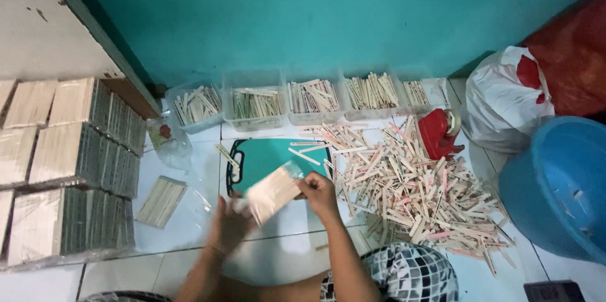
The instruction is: Sorting wooden craft sticks from a large pile into organized plastic containers, occasionally bundling them.
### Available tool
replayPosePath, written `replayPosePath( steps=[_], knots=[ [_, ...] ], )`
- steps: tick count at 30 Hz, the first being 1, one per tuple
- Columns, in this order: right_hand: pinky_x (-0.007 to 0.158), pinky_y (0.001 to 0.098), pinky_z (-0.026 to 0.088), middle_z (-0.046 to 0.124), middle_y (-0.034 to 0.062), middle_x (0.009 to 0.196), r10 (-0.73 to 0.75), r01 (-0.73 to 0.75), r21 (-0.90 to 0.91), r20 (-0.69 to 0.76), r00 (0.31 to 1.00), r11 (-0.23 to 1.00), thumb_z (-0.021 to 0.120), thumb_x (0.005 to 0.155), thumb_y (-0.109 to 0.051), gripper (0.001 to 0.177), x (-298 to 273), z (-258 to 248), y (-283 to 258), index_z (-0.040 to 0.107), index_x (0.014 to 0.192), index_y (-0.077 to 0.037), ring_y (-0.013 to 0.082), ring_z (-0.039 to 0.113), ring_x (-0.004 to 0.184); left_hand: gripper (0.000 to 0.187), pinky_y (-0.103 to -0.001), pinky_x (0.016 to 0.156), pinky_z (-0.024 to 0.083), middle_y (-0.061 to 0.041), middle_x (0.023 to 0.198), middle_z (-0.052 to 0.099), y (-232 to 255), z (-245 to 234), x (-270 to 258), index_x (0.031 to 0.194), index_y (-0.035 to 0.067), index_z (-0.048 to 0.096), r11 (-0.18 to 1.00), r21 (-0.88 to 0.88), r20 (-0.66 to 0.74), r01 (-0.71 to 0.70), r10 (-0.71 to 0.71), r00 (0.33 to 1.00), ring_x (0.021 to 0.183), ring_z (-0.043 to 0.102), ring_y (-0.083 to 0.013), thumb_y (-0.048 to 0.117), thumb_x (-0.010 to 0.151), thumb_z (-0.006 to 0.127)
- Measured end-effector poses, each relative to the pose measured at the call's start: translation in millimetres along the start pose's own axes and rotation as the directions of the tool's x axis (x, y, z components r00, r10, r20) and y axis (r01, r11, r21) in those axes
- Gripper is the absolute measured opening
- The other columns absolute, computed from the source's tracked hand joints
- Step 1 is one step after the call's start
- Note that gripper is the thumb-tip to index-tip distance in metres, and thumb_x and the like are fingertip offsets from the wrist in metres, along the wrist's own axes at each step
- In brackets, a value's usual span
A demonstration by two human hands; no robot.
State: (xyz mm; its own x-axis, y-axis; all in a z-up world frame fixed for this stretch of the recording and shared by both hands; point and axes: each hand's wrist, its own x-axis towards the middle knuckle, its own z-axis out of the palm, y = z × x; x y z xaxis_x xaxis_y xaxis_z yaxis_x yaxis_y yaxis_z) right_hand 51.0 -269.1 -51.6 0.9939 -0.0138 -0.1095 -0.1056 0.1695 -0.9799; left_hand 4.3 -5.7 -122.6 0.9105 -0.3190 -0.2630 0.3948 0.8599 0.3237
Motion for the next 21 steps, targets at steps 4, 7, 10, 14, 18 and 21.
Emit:
replayPosePath(
  steps=[4,7,10,14,18,21],
  knots=[
    [0.061,0.0298,0.065,0.052,0.0034,0.067,0.050,-0.036,0.070,-0.208,0.977,0.997,0.070,0.095,-0.002,0.031,3.5,27.6,40.7,0.052,0.070,-0.001,0.0114,0.055,0.059,0.068,-0.057,0.115,0.030,-0.018,0.160,0.042,-50.6,44.8,-0.2,0.148,0.021,0.039,0.989,-0.085,-0.297,0.118,-0.139,0.945,0.145,0.039,-0.0397,0.057,0.091,0.040],
    [0.061,0.0256,0.049,0.066,0.0019,0.067,0.118,-0.165,-0.353,-0.152,0.981,0.921,0.075,0.092,-0.024,0.026,-6.8,47.0,37.7,0.069,0.073,-0.007,0.0110,0.058,0.061,0.068,-0.047,0.121,0.032,-0.014,0.139,0.047,-56.2,23.6,20.3,0.149,0.008,0.041,0.985,-0.130,-0.306,-0.114,0.070,0.949,0.128,0.046,-0.0302,0.048,0.095,0.047],
    [0.054,0.0258,0.053,0.076,0.0090,0.083,0.281,-0.270,-0.206,0.022,0.960,0.940,0.078,0.088,-0.014,0.023,16.5,33.8,50.4,0.077,0.107,-0.002,0.0141,0.067,0.060,0.015,-0.036,0.103,0.049,-0.006,0.085,0.052,-48.5,-23.8,31.3,0.107,0.005,0.053,0.945,-0.035,-0.344,-0.325,0.294,0.892,0.086,0.054,-0.0159,0.017,0.103,0.060],
    [0.069,0.0332,0.054,0.074,0.0028,0.089,-0.254,0.087,-0.757,-0.106,0.962,0.647,0.070,0.086,-0.017,0.024,94.6,-19.7,93.5,0.078,0.109,-0.016,0.0200,0.065,0.071,0.039,-0.039,0.096,0.045,-0.020,0.116,0.053,-22.9,1.7,17.7,0.129,-0.009,0.048,0.960,0.043,-0.528,-0.276,0.256,0.810,0.102,0.051,-0.0276,0.005,0.093,0.043],
    [0.089,0.0434,0.053,0.065,0.0055,0.114,-0.343,0.225,-0.962,0.162,0.925,0.153,0.071,0.087,-0.019,0.029,137.1,-42.3,120.2,0.076,0.115,-0.013,0.0318,0.061,0.101,0.047,-0.047,0.094,0.041,-0.028,0.128,0.049,-15.4,23.2,20.2,0.137,-0.009,0.043,0.975,0.093,-0.613,-0.200,0.215,0.761,0.110,0.047,-0.0353,0.016,0.097,0.043],
    [0.076,0.0434,0.053,0.067,0.0071,0.091,-0.407,0.296,-0.934,0.196,0.892,0.198,0.065,0.075,-0.002,0.011,145.8,-34.4,114.5,0.071,0.072,-0.012,0.0314,0.064,0.078,0.051,-0.043,0.099,0.044,-0.031,0.138,0.050,-14.4,11.1,29.3,0.143,-0.010,0.039,0.986,-0.017,-0.677,-0.165,0.109,0.727,0.119,0.052,-0.0377,0.012,0.097,0.042]
  ],
)
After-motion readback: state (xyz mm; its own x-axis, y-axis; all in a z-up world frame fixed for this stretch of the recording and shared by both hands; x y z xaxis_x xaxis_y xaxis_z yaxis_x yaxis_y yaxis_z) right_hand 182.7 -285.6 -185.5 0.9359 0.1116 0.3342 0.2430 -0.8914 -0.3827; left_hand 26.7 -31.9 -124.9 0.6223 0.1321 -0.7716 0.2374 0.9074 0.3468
